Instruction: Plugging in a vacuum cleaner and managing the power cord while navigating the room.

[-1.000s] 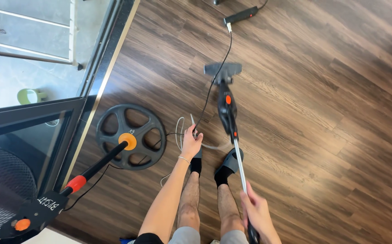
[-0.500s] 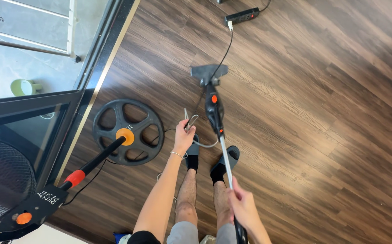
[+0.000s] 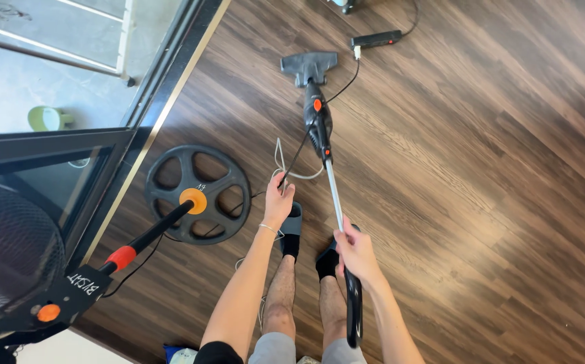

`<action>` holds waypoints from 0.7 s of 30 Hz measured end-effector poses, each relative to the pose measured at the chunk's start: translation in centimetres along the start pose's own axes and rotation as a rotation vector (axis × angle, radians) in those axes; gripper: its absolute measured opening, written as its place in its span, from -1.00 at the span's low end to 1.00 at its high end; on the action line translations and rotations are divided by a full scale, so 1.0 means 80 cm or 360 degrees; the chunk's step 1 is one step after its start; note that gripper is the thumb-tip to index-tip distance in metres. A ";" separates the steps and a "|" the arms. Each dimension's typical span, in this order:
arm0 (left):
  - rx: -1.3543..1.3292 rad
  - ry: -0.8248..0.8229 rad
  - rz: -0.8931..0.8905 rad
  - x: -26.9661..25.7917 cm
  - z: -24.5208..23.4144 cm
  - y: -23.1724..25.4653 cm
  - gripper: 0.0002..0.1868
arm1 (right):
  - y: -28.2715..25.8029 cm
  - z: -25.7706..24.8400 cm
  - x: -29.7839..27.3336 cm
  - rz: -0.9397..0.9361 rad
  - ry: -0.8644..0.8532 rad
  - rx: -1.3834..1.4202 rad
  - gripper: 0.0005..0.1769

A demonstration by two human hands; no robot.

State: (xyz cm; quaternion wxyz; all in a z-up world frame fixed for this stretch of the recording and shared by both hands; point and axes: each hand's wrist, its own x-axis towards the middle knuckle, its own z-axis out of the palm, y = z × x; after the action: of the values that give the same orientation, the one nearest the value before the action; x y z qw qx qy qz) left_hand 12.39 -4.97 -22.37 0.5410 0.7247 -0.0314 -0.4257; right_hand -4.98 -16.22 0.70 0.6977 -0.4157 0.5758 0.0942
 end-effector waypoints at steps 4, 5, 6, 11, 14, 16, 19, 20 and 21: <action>0.0081 0.0093 -0.0033 0.004 -0.008 0.036 -0.51 | -0.020 0.023 -0.009 0.0051 0.0065 0.0026 -0.35; 0.0160 0.0134 -0.0087 0.002 -0.011 0.041 -0.55 | -0.011 0.026 -0.014 0.0035 0.0061 -0.0005 -0.36; 0.0159 0.0135 -0.0089 -0.002 -0.015 0.037 -0.55 | 0.002 0.025 -0.028 0.0037 0.0061 -0.0006 -0.36; 0.0440 0.0196 0.0057 -0.007 -0.024 0.024 -0.76 | 0.035 0.033 -0.082 0.0271 0.0109 -0.0183 -0.38; 0.0258 0.0165 -0.0072 -0.014 -0.014 0.024 -0.77 | 0.021 0.046 -0.082 0.0370 0.0162 -0.0054 -0.37; 0.0225 0.0180 -0.0100 -0.010 -0.013 0.024 -0.76 | 0.006 0.052 -0.054 0.0306 0.0153 -0.0026 -0.38; 0.0200 0.0181 -0.0155 -0.011 -0.013 0.032 -0.75 | -0.024 0.061 -0.017 0.0207 0.0162 0.0060 -0.42; 0.0197 0.0186 -0.0171 -0.011 -0.012 0.036 -0.75 | -0.037 0.062 -0.004 0.0156 0.0169 0.0103 -0.45; 0.0209 0.0180 -0.0173 -0.007 -0.018 0.026 -0.75 | -0.040 0.064 0.000 0.0161 0.0169 0.0116 -0.45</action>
State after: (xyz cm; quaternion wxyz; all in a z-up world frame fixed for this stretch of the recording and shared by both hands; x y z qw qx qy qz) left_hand 13.80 -4.47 -20.28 0.4694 0.7820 0.0108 -0.4100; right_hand 0.67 -14.68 2.16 0.6751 -0.3649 0.6354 0.0861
